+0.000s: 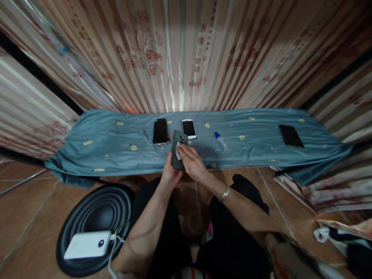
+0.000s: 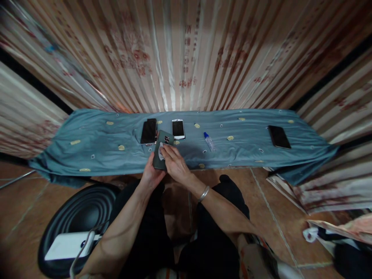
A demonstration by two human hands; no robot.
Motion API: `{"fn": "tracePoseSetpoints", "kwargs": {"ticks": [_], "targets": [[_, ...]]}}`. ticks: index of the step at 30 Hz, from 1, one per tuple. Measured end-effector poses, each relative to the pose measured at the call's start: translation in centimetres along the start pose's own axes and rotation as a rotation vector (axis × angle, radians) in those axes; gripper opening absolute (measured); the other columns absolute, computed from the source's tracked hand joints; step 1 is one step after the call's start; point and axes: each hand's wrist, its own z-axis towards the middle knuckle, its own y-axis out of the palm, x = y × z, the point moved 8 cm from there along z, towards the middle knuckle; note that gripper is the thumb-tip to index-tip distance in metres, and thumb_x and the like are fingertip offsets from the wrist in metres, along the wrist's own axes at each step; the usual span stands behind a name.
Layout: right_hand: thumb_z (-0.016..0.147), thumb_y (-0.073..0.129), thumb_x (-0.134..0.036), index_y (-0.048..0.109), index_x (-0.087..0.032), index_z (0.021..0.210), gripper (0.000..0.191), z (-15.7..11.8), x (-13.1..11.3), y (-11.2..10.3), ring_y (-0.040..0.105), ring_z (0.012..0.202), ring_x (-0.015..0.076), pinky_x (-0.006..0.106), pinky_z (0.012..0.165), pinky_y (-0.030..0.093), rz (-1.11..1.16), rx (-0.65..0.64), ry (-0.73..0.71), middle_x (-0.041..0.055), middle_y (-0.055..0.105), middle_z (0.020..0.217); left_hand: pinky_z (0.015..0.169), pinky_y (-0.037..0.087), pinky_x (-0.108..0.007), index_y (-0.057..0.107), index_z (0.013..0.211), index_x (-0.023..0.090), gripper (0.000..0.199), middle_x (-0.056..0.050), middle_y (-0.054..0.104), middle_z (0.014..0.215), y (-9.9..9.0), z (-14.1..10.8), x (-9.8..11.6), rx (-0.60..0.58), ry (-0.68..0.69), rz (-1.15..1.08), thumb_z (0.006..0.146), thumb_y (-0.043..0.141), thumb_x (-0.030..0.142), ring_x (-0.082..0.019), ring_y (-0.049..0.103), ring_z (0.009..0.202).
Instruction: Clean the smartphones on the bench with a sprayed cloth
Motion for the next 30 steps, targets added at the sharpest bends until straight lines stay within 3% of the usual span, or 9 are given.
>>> {"fn": "tracePoseSetpoints", "kwargs": {"ticks": [4,7,11,15,20,23,30], "targets": [[0.099,0.034,-0.016,0.051,-0.011,0.139,0.045,0.2,-1.0,-0.3,0.044,0.132,0.0246,0.044,0.113,0.041,-0.010,-0.001,-0.069,0.0153,0.052,0.143,0.106,0.041,-0.026,0.063,0.123,0.016,0.042,-0.006,0.071,0.113,0.7,-0.2,-0.4,-0.025,0.050,-0.010,0.099,0.036,0.038,-0.016,0.059,0.120],[0.098,0.037,-0.016,0.052,-0.013,0.139,0.044,0.8,-0.3,-0.6,0.045,0.131,0.0249,0.044,0.113,0.041,-0.036,-0.006,-0.058,0.0140,0.052,0.143,0.103,0.044,-0.029,0.060,0.127,0.017,0.044,-0.007,0.069,0.121,1.2,-0.2,-0.8,-0.097,0.065,0.060,0.101,0.032,0.039,-0.017,0.058,0.122],[0.096,0.036,-0.012,0.053,-0.018,0.139,0.046,1.7,2.4,-1.2,0.046,0.131,0.0247,0.047,0.113,0.040,-0.078,-0.005,0.030,0.0117,0.054,0.142,0.088,0.053,-0.033,0.060,0.124,0.017,0.041,-0.009,0.072,0.109,0.6,-0.2,-1.2,-0.084,0.072,0.249,0.099,0.036,0.040,-0.021,0.067,0.106],[0.096,0.035,-0.010,0.054,-0.020,0.138,0.047,2.0,3.8,-1.8,0.045,0.132,0.0242,0.048,0.113,0.040,-0.096,0.017,0.082,0.0108,0.054,0.142,0.076,0.055,-0.030,0.062,0.119,0.017,0.038,-0.008,0.074,0.100,-0.1,-0.1,-1.6,-0.056,0.052,0.366,0.098,0.041,0.041,-0.020,0.070,0.091],[0.097,0.039,-0.013,0.059,-0.013,0.132,0.040,1.2,1.0,-1.4,0.046,0.131,0.0258,0.045,0.113,0.041,-0.098,0.005,-0.028,0.0149,0.055,0.139,0.091,0.051,-0.029,0.064,0.115,0.014,0.040,-0.008,0.072,0.107,0.7,-0.1,-0.8,-0.100,0.114,0.242,0.099,0.037,0.040,-0.019,0.065,0.107],[0.098,0.041,-0.016,0.059,-0.013,0.131,0.038,0.5,-1.2,-0.9,0.047,0.129,0.0261,0.045,0.111,0.043,-0.088,-0.022,-0.098,0.0143,0.056,0.138,0.097,0.047,-0.024,0.065,0.111,0.014,0.040,-0.006,0.071,0.108,0.6,-0.2,0.0,-0.062,0.162,0.168,0.100,0.035,0.038,-0.015,0.063,0.112],[0.098,0.038,-0.016,0.060,-0.011,0.128,0.037,-0.7,-4.4,-0.3,0.048,0.125,0.0267,0.043,0.107,0.048,-0.068,-0.060,-0.242,0.0145,0.058,0.136,0.096,0.050,-0.026,0.069,0.088,0.016,0.050,-0.007,0.073,0.090,-0.3,0.0,0.9,-0.028,0.153,0.205,0.096,0.037,0.053,-0.018,0.066,0.108]]}}
